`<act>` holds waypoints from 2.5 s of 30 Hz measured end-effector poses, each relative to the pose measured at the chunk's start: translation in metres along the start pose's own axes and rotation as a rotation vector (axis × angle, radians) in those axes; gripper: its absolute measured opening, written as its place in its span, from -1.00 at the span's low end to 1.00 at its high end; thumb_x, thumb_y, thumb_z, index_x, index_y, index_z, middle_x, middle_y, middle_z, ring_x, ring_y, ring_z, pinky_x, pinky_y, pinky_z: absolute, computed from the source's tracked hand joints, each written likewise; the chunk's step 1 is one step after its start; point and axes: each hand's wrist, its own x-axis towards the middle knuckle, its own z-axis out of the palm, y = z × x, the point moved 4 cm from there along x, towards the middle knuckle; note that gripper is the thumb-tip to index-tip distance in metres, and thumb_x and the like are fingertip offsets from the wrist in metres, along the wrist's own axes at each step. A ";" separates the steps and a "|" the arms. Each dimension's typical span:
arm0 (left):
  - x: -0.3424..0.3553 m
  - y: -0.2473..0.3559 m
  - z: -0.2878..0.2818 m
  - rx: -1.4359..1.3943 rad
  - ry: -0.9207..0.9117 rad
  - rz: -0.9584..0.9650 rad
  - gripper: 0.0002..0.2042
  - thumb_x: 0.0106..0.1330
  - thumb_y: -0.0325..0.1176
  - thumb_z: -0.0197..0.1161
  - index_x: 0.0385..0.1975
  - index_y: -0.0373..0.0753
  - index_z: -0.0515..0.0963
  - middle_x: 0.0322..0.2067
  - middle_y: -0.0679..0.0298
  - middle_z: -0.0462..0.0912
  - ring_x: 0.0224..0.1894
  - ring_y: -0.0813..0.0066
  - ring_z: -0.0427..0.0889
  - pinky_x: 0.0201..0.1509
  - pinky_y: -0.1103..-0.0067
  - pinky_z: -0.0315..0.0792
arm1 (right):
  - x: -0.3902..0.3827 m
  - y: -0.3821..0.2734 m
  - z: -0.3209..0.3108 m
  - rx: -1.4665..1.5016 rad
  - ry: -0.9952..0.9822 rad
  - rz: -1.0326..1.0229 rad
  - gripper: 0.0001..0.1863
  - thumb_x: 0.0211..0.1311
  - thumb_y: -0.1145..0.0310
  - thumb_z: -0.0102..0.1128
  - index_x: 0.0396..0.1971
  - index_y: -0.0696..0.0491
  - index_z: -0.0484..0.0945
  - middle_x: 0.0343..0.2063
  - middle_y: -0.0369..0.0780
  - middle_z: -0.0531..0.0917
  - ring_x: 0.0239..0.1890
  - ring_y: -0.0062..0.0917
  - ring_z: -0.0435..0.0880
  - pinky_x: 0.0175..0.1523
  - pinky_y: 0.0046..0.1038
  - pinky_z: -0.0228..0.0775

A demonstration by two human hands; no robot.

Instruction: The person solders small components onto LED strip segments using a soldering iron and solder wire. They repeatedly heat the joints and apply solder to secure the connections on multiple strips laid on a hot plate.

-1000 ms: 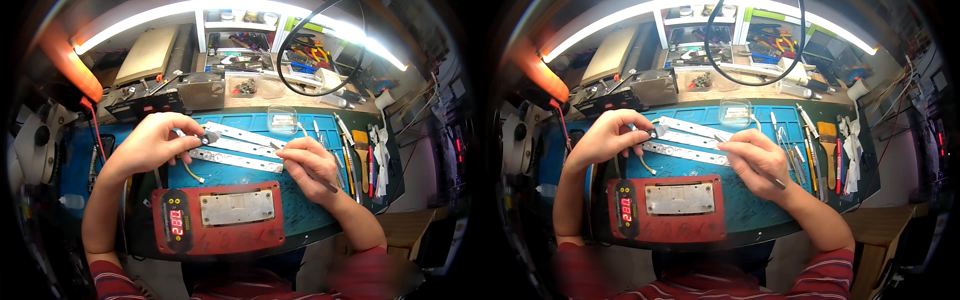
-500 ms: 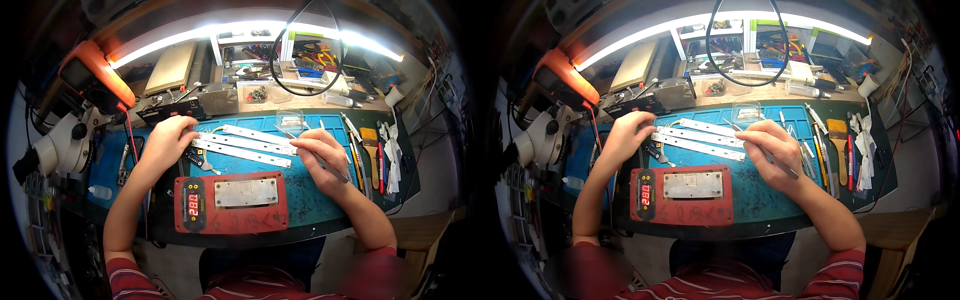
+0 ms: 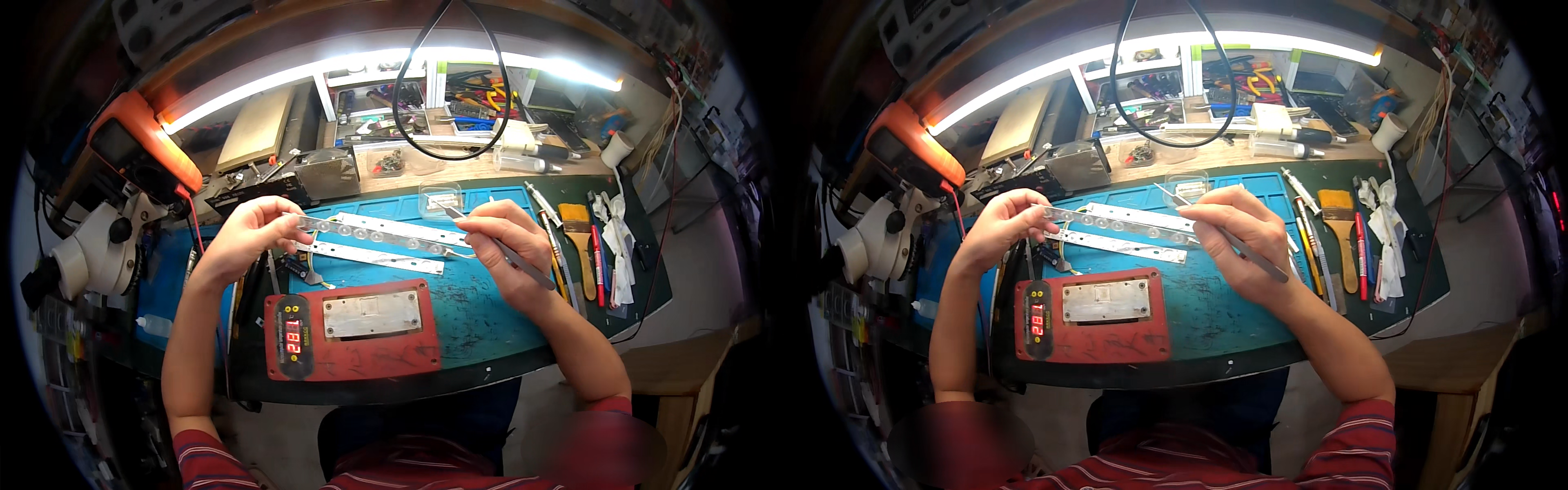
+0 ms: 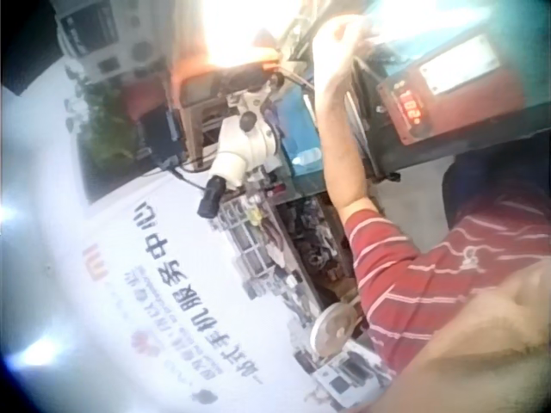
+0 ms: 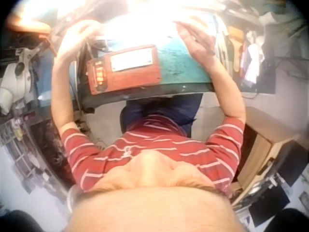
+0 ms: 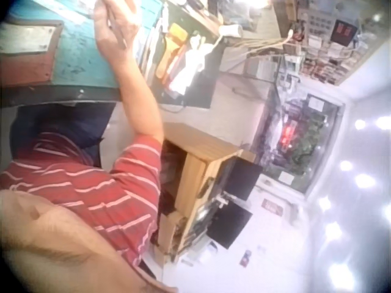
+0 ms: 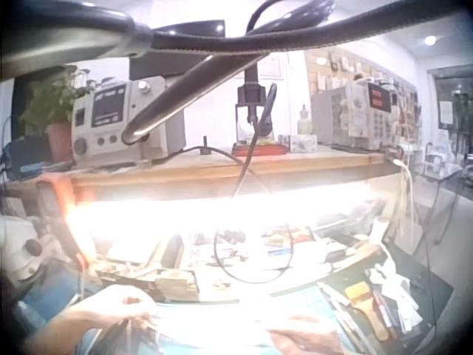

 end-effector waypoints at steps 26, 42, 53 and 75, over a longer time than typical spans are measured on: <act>-0.012 -0.007 0.030 -0.125 -0.060 -0.025 -0.78 0.40 -0.32 0.24 -0.17 -0.37 0.60 -0.41 0.26 0.68 -0.42 0.59 0.67 -0.33 0.71 0.45 | 0.003 -0.027 -0.024 0.240 -0.160 0.054 -0.84 0.16 0.60 0.21 -0.23 0.20 0.62 -0.29 -0.11 0.66 -0.33 -0.47 0.69 -0.22 -0.50 0.56; -0.007 -0.015 0.026 -0.145 -0.087 -0.021 -0.76 0.43 -0.31 0.22 -0.11 -0.38 0.61 -0.38 0.30 0.68 -0.36 0.65 0.64 -0.31 0.66 0.56 | -0.007 -0.014 -0.004 0.246 -0.473 0.014 -0.72 0.01 0.64 0.32 -0.22 0.12 0.72 -0.29 -0.18 0.71 -0.32 -0.46 0.72 -0.28 -0.52 0.55; -0.004 -0.011 0.025 -0.100 -0.046 0.000 -0.77 0.41 -0.32 0.23 -0.16 -0.40 0.63 -0.40 0.30 0.66 -0.41 0.65 0.62 -0.30 0.67 0.53 | -0.008 -0.016 -0.004 0.223 -0.498 0.040 -0.67 -0.07 0.66 0.32 -0.22 0.09 0.73 -0.30 -0.18 0.71 -0.31 -0.44 0.71 -0.27 -0.49 0.54; -0.004 -0.009 0.023 -0.069 -0.064 0.027 -0.77 0.41 -0.32 0.24 -0.18 -0.38 0.65 -0.40 0.31 0.66 -0.41 0.68 0.61 -0.29 0.70 0.53 | -0.009 -0.014 -0.001 0.187 -0.538 0.001 -0.64 -0.08 0.66 0.33 -0.19 0.08 0.72 -0.30 -0.20 0.70 -0.31 -0.45 0.70 -0.28 -0.50 0.52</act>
